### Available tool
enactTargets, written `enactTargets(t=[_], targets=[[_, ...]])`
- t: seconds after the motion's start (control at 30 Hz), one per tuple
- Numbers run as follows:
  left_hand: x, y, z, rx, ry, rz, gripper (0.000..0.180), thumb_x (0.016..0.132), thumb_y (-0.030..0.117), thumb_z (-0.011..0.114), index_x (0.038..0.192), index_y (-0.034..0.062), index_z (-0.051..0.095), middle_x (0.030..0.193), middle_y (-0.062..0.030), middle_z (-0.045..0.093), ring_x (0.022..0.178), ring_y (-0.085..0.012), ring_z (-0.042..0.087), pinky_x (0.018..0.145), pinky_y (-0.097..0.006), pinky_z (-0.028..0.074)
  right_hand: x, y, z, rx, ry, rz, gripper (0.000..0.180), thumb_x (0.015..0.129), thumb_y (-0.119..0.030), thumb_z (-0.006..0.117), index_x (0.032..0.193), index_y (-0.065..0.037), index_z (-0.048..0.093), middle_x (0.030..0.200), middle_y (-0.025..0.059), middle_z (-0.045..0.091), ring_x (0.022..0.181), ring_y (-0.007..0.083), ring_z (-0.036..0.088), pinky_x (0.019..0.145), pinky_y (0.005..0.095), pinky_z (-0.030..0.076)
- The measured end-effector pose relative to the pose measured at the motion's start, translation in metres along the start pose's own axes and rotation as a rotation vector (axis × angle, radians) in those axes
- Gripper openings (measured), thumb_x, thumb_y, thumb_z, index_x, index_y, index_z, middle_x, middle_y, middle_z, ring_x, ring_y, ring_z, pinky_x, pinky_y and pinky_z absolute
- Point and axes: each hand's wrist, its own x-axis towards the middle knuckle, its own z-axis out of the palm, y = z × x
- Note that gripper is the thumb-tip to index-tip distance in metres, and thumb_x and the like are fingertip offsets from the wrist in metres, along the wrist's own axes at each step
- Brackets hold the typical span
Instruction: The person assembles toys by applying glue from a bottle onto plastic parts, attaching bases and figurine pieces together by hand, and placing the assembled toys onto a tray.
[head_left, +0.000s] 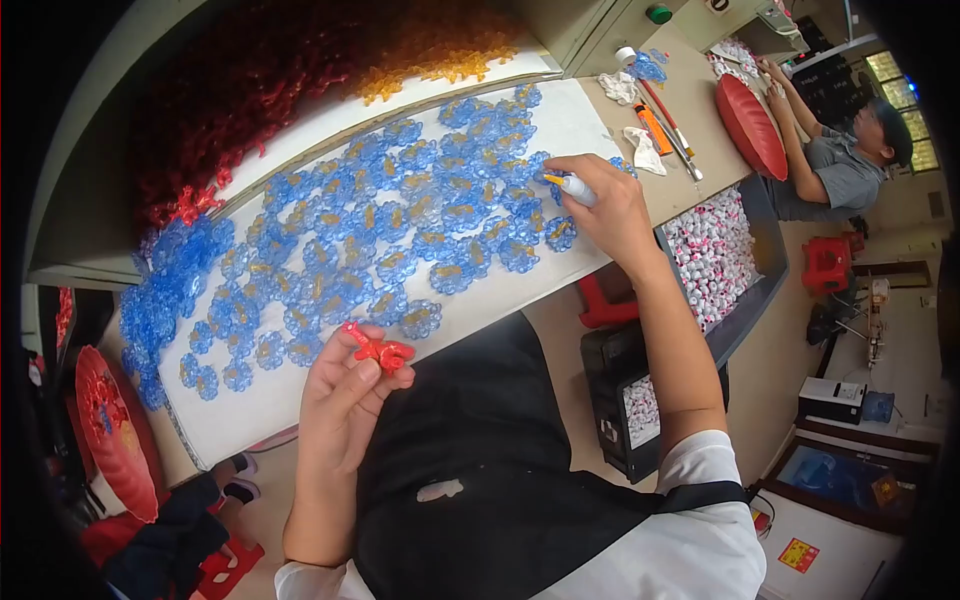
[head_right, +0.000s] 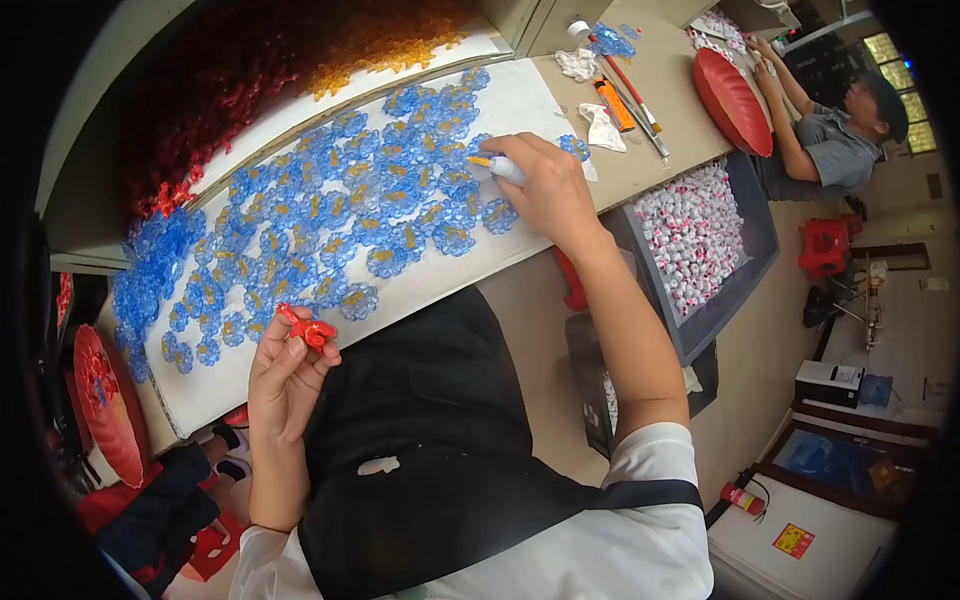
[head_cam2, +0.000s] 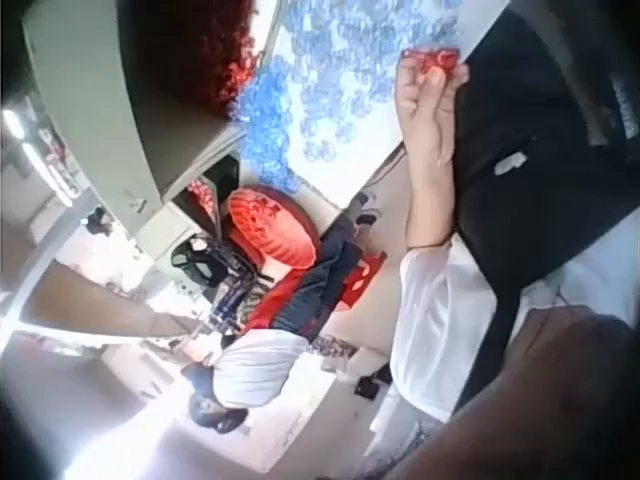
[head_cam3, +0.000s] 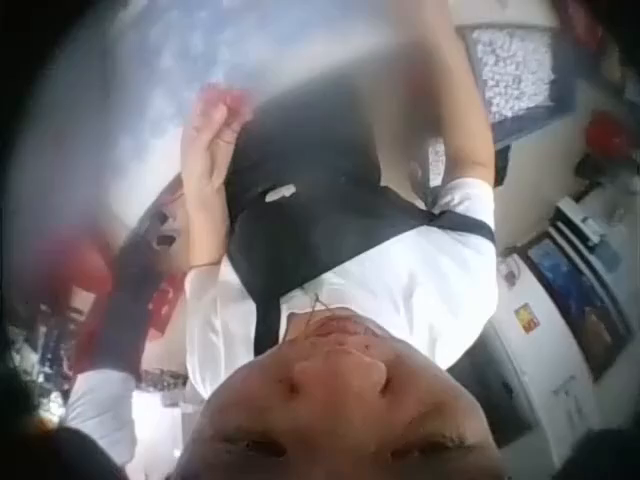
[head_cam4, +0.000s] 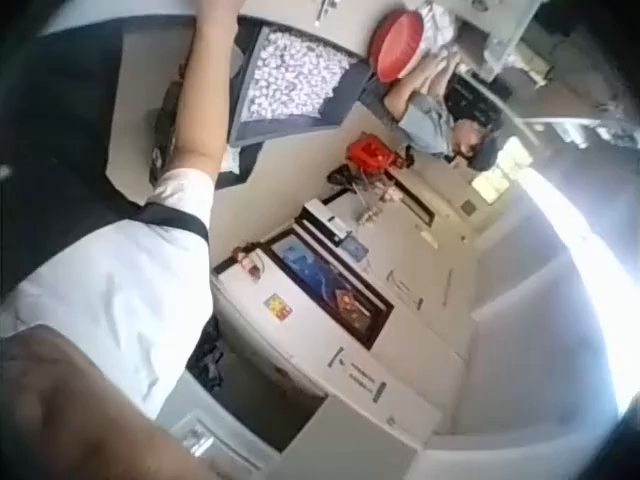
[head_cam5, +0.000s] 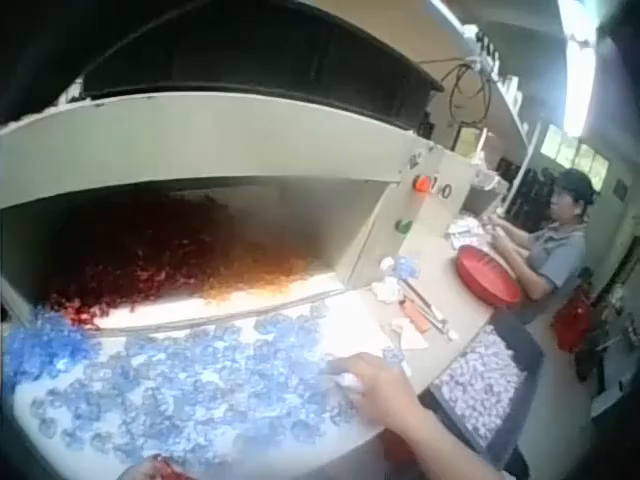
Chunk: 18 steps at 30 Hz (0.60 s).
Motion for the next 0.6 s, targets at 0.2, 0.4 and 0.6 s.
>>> enactTargets(t=[0.2,0.4,0.6], targets=[[0.002,0.005,-0.001,-0.029,0.016,0.025,0.025,0.081,0.007,0.053,0.104,0.002,0.047,0.093,-0.017,0.058,0.079,-0.0211,0.059,0.076,-0.032,0.046,-0.013,-0.034,-0.004,0.157,0.25,0.13,0.023,0.066,0.004,0.063,0.088,-0.003,0.06,0.083,0.0103,0.061,0.079,0.0181,0.06,0.067,0.0272,0.045],[0.004,0.006,0.009,-0.022,-0.071,-0.014,0.026,0.08,0.007,0.054,0.104,0.0008,0.047,0.093,-0.0169,0.058,0.081,-0.0219,0.059,0.076,-0.032,0.046,-0.042,-0.086,0.003,0.558,0.132,-0.078,0.019,0.068,0.007,0.061,0.085,-0.001,0.058,0.089,0.0159,0.059,0.08,0.0214,0.059,0.07,0.029,0.046],[0.0,0.007,0.015,-0.024,-0.026,-0.01,0.025,0.08,0.005,0.053,0.104,0.0005,0.047,0.094,-0.0165,0.058,0.081,-0.0201,0.059,0.073,-0.029,0.047,-0.053,-0.106,0.008,1.083,-0.059,-0.007,0.024,0.068,0.01,0.058,0.09,0.001,0.052,0.091,0.0204,0.057,0.083,0.0243,0.058,0.073,0.0319,0.047]])
